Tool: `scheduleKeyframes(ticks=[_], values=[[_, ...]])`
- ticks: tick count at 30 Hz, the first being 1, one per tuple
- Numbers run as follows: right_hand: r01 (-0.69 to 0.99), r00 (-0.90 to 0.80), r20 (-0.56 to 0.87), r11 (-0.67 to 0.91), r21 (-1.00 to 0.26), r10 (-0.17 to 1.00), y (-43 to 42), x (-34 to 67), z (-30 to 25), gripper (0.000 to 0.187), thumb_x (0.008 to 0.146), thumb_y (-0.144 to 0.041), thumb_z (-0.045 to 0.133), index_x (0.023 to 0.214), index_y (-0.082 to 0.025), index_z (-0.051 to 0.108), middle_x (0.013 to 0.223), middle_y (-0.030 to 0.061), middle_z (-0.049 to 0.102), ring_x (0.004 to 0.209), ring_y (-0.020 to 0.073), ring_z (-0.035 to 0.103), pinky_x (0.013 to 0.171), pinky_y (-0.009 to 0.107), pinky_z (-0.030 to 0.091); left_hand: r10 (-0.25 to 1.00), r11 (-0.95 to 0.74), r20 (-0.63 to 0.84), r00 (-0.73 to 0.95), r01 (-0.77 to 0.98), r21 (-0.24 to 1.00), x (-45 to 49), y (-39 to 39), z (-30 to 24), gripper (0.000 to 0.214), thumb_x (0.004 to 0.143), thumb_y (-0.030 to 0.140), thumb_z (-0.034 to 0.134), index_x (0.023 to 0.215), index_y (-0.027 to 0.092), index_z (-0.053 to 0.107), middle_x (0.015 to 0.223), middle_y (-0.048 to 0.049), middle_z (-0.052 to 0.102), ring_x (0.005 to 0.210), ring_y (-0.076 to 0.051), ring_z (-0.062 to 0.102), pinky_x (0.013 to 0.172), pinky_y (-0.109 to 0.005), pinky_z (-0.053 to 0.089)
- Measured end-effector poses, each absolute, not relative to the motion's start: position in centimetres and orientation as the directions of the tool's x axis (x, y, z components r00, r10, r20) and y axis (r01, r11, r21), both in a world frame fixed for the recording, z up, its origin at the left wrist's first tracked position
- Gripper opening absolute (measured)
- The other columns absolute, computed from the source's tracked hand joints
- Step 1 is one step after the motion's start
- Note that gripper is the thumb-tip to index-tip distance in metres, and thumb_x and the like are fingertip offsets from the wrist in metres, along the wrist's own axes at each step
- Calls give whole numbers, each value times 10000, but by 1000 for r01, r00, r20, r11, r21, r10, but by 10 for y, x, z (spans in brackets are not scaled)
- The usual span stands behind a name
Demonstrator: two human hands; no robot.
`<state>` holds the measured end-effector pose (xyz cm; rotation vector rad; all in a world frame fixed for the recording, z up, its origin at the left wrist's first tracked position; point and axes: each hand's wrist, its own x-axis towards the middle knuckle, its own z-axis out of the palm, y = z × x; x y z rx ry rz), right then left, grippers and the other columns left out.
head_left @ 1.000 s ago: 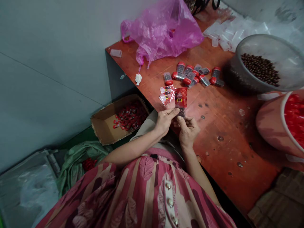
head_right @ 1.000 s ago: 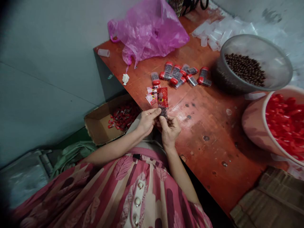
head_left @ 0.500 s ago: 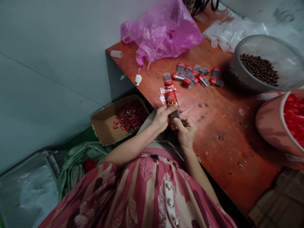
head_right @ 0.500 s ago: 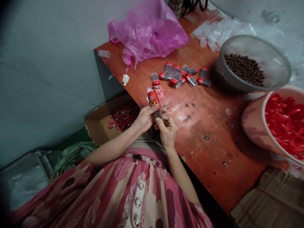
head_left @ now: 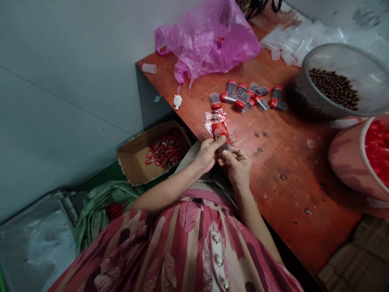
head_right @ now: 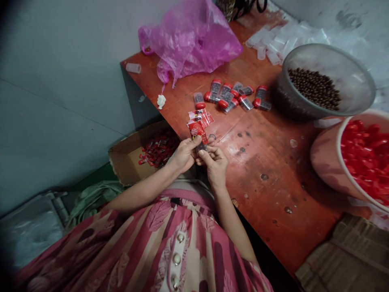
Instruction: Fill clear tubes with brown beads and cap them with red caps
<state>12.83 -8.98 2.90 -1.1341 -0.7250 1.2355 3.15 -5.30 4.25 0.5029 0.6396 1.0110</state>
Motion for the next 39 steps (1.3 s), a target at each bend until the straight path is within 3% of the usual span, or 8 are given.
scheduleKeyframes(ticks=[3,6,14,22,28,32,36,39], values=[[-373,189,-119,-41,-927,975,-87,130,28,458,606,-301,834,856,-227,458,557,-79,656,406,116,606,414,198,515,882,462,-263,390,-616,638,28,-55,43,466,582,495,842,700,102,621,504,36,523,386,-57,427,366,-202,336],[-382,134,-122,-62,-922,983,-81,128,25,453,617,-301,829,844,-225,445,560,-69,669,399,120,614,400,187,510,886,462,-286,365,-634,621,21,-58,40,428,598,441,848,646,113,577,501,41,509,398,-58,432,400,-210,373],[-413,-6,-152,-141,-900,988,-64,111,19,477,602,-352,846,814,-218,441,602,-58,680,427,113,631,421,184,524,890,455,-315,330,-693,559,0,-55,35,341,637,317,843,681,101,583,559,30,518,476,-56,456,444,-183,365],[-317,-23,-120,-122,-941,992,-61,111,19,484,630,-369,825,859,-250,416,566,-100,632,423,120,614,428,208,529,892,448,-308,331,-743,497,-1,-56,28,306,642,259,844,663,94,587,565,31,521,481,-42,442,459,-166,361],[-249,-121,-143,-169,-954,982,-53,102,17,511,590,-390,845,838,-247,422,580,-94,631,435,117,602,426,215,514,889,451,-334,315,-733,510,-16,-62,26,247,705,272,804,713,98,630,616,0,590,554,-92,553,552,-219,473],[-174,-137,-95,-118,-978,986,-58,90,19,471,603,-396,837,850,-230,472,609,-76,646,490,110,613,459,207,511,886,372,-443,134,-777,508,-46,-70,15,260,840,355,676,901,103,667,916,-93,705,796,-163,683,766,-285,556],[-104,-64,-77,-83,-991,995,-66,98,24,387,686,-419,778,878,-216,510,609,-61,646,481,112,606,455,216,508,733,394,-675,-81,-758,519,-71,-79,-2,401,877,490,585,986,107,634,1174,-191,656,959,-226,698,858,-326,560],[-76,-11,-85,-86,-993,996,-70,112,27,341,720,-440,747,828,-201,528,618,-40,655,471,106,604,445,209,500,809,381,-562,-172,-574,725,-66,-74,0,360,809,425,693,1016,132,663,1183,-173,667,963,-240,700,893,-359,549]])
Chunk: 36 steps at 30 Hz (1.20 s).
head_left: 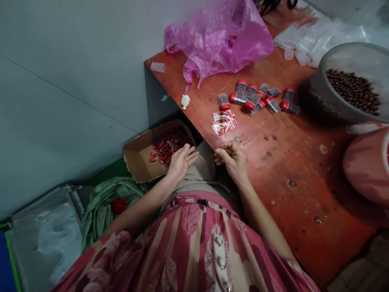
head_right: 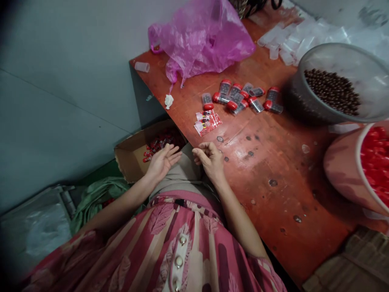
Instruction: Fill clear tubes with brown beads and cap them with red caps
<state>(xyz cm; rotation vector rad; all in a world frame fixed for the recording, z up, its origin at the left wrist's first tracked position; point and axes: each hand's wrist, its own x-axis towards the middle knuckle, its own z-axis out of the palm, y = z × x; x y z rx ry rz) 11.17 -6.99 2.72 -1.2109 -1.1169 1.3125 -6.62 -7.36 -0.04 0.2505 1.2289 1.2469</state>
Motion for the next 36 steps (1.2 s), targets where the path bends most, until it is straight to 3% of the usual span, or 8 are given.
scheduleKeyframes(ticks=[3,5,12,17,22,26,31,36], values=[[-61,14,-98,-97,-993,995,-72,121,28,317,746,-444,729,800,-191,545,632,-29,660,473,93,600,445,194,492,980,74,-107,-166,-192,979,-45,-47,14,289,768,347,744,1027,222,723,1236,-80,668,1176,-231,611,1071,-364,428],[-50,14,-111,-111,-993,994,-74,123,28,306,757,-441,724,798,-186,560,636,-22,662,477,89,598,447,188,487,988,-152,154,-30,75,986,-30,-21,22,295,750,274,761,1043,265,734,1317,-47,629,1333,-236,481,1180,-390,268],[-40,-16,-127,-127,-991,992,-81,134,30,276,774,-422,717,784,-186,574,646,-17,667,494,88,600,466,189,490,947,-310,303,102,530,789,-6,35,11,182,805,199,685,962,269,746,1345,-42,610,1421,-295,349,1201,-543,39],[-15,42,-86,-85,-996,995,-67,145,32,245,781,-389,714,796,-190,573,647,-26,643,526,94,603,495,196,494,943,-300,330,32,506,808,-3,33,5,135,846,226,631,900,267,748,1285,-37,653,1401,-271,378,1196,-549,67],[-142,222,-2,30,-989,975,-33,148,35,428,715,-395,772,1036,-244,533,1007,6,658,780,122,657,606,228,546,929,-357,368,39,354,865,6,6,19,182,877,236,591,979,254,740,1339,-43,613,1403,-214,385,1200,-462,156],[-182,203,-14,23,-983,979,-17,152,41,448,694,-338,782,1043,-238,520,719,-65,598,595,92,588,570,211,506,973,-230,231,5,95,969,11,-19,37,197,810,234,675,991,250,748,1241,-43,676,1264,-219,543,1103,-356,368],[-111,-139,-25,-41,-993,990,-15,172,56,465,668,-301,791,1052,-212,545,645,-81,598,567,89,573,550,200,467,971,211,-187,150,-165,963,3,-22,41,162,665,306,811,740,177,748,737,-28,719,771,-201,680,701,-259,530],[135,-406,-98,-47,-990,909,-3,197,65,370,715,-249,738,1053,-180,604,666,-57,644,594,110,596,580,225,481,873,381,-319,368,-109,918,3,-16,36,248,591,313,854,543,150,674,565,-12,640,570,-147,615,567,-238,496]])
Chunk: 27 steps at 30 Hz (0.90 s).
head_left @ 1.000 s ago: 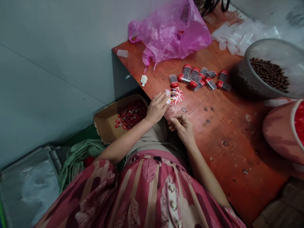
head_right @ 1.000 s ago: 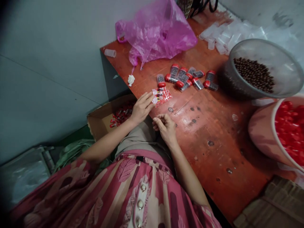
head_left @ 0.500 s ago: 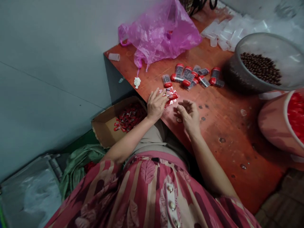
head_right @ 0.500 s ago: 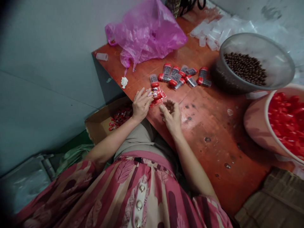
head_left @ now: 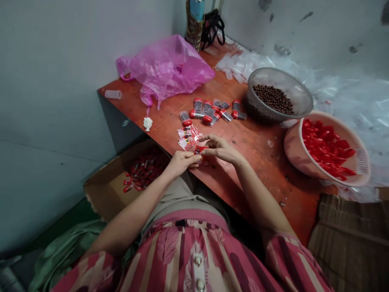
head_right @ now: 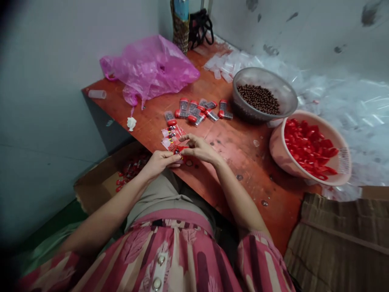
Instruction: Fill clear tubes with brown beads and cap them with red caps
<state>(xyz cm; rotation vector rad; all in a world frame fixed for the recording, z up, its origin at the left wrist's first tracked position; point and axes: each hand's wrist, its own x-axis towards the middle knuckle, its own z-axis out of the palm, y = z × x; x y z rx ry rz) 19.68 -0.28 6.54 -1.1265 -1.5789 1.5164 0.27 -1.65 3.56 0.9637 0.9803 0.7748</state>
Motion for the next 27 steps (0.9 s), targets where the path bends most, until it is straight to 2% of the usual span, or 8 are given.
scheduleKeyframes(ticks=[2,4,6,9,14,18,22,27], values=[[257,-336,-71,19,-966,939,12,212,69,246,731,-212,715,965,-167,656,689,-31,665,620,114,596,601,224,473,885,356,-306,351,-86,931,4,-17,34,249,582,311,858,539,144,679,548,-2,634,533,-125,589,537,-220,472],[421,-104,61,100,-901,993,33,232,72,135,728,-129,686,859,-156,688,737,-9,679,668,109,581,641,212,449,905,343,-302,299,-94,935,6,-19,32,265,578,326,859,536,133,683,540,-5,637,510,-113,575,514,-207,452],[583,161,248,110,-805,955,56,257,74,167,698,-22,653,805,-144,691,807,5,681,753,99,560,691,197,410,915,369,-329,235,-151,917,8,-20,32,299,569,359,862,540,121,684,543,-21,647,504,-113,582,509,-205,460],[640,297,326,66,-765,897,84,293,70,255,663,103,572,728,-132,644,923,29,670,902,95,538,729,184,368,896,445,-410,172,-313,839,10,-20,35,332,530,366,885,570,103,686,566,-39,659,513,-108,599,522,-204,499],[536,303,329,126,-835,895,94,329,47,361,624,145,583,515,-187,490,652,19,565,800,121,574,710,217,413,846,498,-516,136,-548,672,14,-18,44,294,599,263,870,579,93,631,571,-24,637,503,-85,586,509,-190,515],[448,219,357,232,-863,908,63,318,40,307,678,-94,741,567,-241,495,631,39,574,746,196,621,665,285,491,815,457,-571,101,-717,526,17,-14,48,194,717,194,795,668,104,630,633,-20,656,543,-93,618,544,-205,542],[400,192,101,16,-917,976,-9,257,47,157,824,-350,656,745,-242,574,587,0,592,511,165,581,487,288,477,805,418,-582,112,-804,423,20,-13,46,148,768,188,755,728,114,633,673,-21,676,567,-104,644,593,-229,562],[202,21,-12,-16,-979,1000,-84,171,38,275,871,-506,582,857,-233,552,635,-16,643,441,137,578,412,267,489,811,427,-563,159,-819,383,26,-15,44,132,798,226,733,805,132,641,726,-29,698,636,-130,683,608,-227,553]])
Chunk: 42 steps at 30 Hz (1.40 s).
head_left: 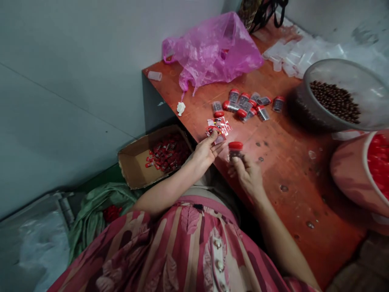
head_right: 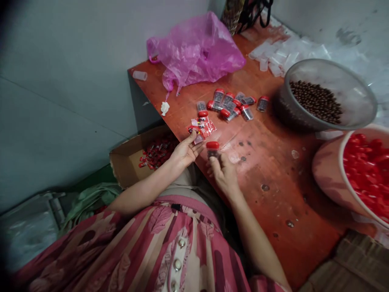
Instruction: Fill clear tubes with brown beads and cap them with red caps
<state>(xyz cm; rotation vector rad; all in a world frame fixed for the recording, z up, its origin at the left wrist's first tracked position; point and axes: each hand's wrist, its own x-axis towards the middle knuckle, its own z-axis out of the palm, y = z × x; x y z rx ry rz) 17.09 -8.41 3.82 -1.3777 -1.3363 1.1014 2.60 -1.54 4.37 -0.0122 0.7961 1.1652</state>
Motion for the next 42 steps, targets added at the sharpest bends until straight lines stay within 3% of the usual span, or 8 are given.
scheduleKeyframes(ticks=[5,15,22,28,30,34,39,42], values=[[202,50,-12,-22,-979,999,-94,145,28,307,886,-522,555,874,-216,540,644,-25,622,446,108,567,406,224,488,832,418,-531,161,-811,409,35,-22,49,202,759,247,771,734,138,603,660,5,652,549,-94,614,556,-205,501],[118,22,-8,-11,-993,1000,-92,149,22,318,902,-514,531,884,-197,515,692,-24,619,478,87,570,439,208,486,936,345,-283,208,-696,630,39,-38,54,482,528,451,885,726,124,592,574,39,589,449,-70,502,442,-204,364],[344,116,138,90,-934,984,-91,152,17,255,906,-453,538,932,-201,557,650,-20,605,492,109,562,475,238,475,918,396,-289,272,-587,706,36,-33,47,479,468,391,915,697,101,611,577,21,608,503,-77,559,515,-207,440],[-92,-47,-76,-81,-993,996,-89,152,20,336,869,-537,551,847,-203,515,672,-20,634,438,90,544,374,199,418,856,441,-250,453,-386,810,27,-29,47,444,597,480,831,615,111,587,468,-12,585,330,-121,496,351,-248,365],[-83,-10,-72,-73,-994,997,-88,151,22,339,857,-533,570,828,-199,522,662,-23,629,441,85,542,384,194,424,855,438,-249,455,-375,817,28,-28,46,427,593,462,834,633,102,608,490,-18,604,358,-123,526,372,-243,389],[139,164,51,29,-990,985,-88,149,25,306,863,-480,588,770,-192,548,596,-34,579,429,68,496,399,182,405,909,390,-259,326,-451,803,32,-30,45,391,545,395,863,654,101,630,548,3,620,448,-83,553,447,-203,420],[-164,-36,-115,-119,-979,993,-87,147,25,319,877,-509,541,800,-200,516,585,-46,577,349,59,425,306,177,294,867,450,-271,418,-425,785,28,-34,51,419,551,438,845,637,99,615,522,-15,607,400,-103,534,408,-236,425],[-26,35,-35,-34,-999,999,-88,146,25,316,883,-495,554,794,-193,531,588,-47,558,388,56,456,342,170,338,851,453,-254,459,-399,797,26,-36,51,446,536,472,841,637,106,607,492,-3,588,345,-119,513,355,-251,415]])
